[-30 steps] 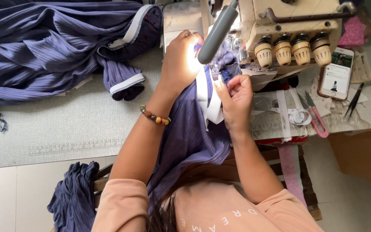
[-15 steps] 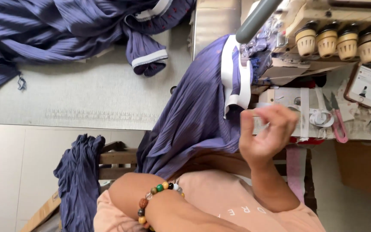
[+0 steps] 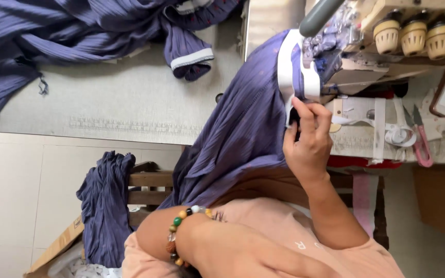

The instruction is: Sewing elastic bands onto the edges of purple ribbed fabric using an industrial overlock machine.

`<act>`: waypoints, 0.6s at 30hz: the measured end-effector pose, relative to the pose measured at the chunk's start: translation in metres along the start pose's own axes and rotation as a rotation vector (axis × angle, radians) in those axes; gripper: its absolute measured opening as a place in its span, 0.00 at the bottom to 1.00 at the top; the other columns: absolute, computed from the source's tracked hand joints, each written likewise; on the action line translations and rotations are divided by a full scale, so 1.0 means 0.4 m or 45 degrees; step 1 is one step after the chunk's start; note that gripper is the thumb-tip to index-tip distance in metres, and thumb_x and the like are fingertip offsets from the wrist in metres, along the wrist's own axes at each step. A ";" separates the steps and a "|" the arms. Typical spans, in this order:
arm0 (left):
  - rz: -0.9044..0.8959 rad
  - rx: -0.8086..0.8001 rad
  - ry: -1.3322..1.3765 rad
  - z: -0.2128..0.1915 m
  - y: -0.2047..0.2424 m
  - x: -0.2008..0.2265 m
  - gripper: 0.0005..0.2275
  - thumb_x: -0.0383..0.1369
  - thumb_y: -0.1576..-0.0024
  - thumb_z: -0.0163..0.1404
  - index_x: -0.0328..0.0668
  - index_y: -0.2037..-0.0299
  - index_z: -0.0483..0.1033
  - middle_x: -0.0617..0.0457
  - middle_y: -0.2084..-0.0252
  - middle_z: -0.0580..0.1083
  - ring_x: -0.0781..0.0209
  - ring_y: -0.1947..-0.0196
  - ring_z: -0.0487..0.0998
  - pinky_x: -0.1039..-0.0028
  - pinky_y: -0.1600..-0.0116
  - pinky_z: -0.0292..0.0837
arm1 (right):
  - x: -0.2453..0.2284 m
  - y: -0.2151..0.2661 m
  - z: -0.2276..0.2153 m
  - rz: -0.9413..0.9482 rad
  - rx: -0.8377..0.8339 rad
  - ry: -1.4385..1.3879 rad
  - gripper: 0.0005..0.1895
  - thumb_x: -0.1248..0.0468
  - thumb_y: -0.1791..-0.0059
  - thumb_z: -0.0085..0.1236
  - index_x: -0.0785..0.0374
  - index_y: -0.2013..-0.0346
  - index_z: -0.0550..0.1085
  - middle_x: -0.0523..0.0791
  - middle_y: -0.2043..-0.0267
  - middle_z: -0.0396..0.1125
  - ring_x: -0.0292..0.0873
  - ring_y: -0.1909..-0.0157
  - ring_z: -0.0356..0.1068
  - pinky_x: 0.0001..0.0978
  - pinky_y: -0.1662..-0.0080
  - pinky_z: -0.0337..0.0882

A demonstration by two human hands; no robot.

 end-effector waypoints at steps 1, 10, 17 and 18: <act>0.015 0.010 -0.008 -0.006 0.021 0.005 0.26 0.57 0.43 0.44 0.39 0.53 0.71 0.47 0.57 0.76 0.49 0.59 0.81 0.61 0.55 0.77 | 0.015 0.001 0.014 -0.011 -0.007 -0.011 0.27 0.80 0.54 0.56 0.65 0.39 0.74 0.50 0.49 0.62 0.58 0.59 0.73 0.49 0.59 0.76; -0.770 0.120 -0.314 0.005 0.595 -0.216 0.47 0.61 0.54 0.59 0.42 0.29 0.55 0.42 0.34 0.61 0.50 0.42 0.75 0.58 0.35 0.74 | -0.005 -0.001 0.005 -0.147 -0.076 -0.090 0.09 0.77 0.51 0.65 0.61 0.63 0.76 0.48 0.49 0.66 0.46 0.65 0.71 0.37 0.66 0.69; -1.742 0.520 -0.287 -0.060 1.017 -0.314 0.14 0.30 0.43 0.48 0.42 0.47 0.77 0.46 0.53 0.79 0.52 0.51 0.77 0.66 0.43 0.68 | 0.151 0.147 0.126 0.957 -0.837 -1.576 0.18 0.69 0.48 0.55 0.67 0.43 0.70 0.47 0.64 0.68 0.36 0.74 0.65 0.20 0.80 0.56; -1.713 0.614 -0.209 -0.125 0.969 -0.294 0.12 0.27 0.42 0.47 0.39 0.50 0.78 0.49 0.56 0.77 0.57 0.54 0.75 0.68 0.44 0.67 | 0.135 0.133 0.105 0.853 -0.932 -1.685 0.16 0.64 0.46 0.53 0.68 0.45 0.73 0.46 0.67 0.72 0.31 0.83 0.55 0.19 0.79 0.57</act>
Point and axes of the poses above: each hand's wrist, its own y-axis away from the middle knuckle, its own z-axis out of the palm, x = y × z, the point moved 10 cm from there along -y, towards the middle knuckle
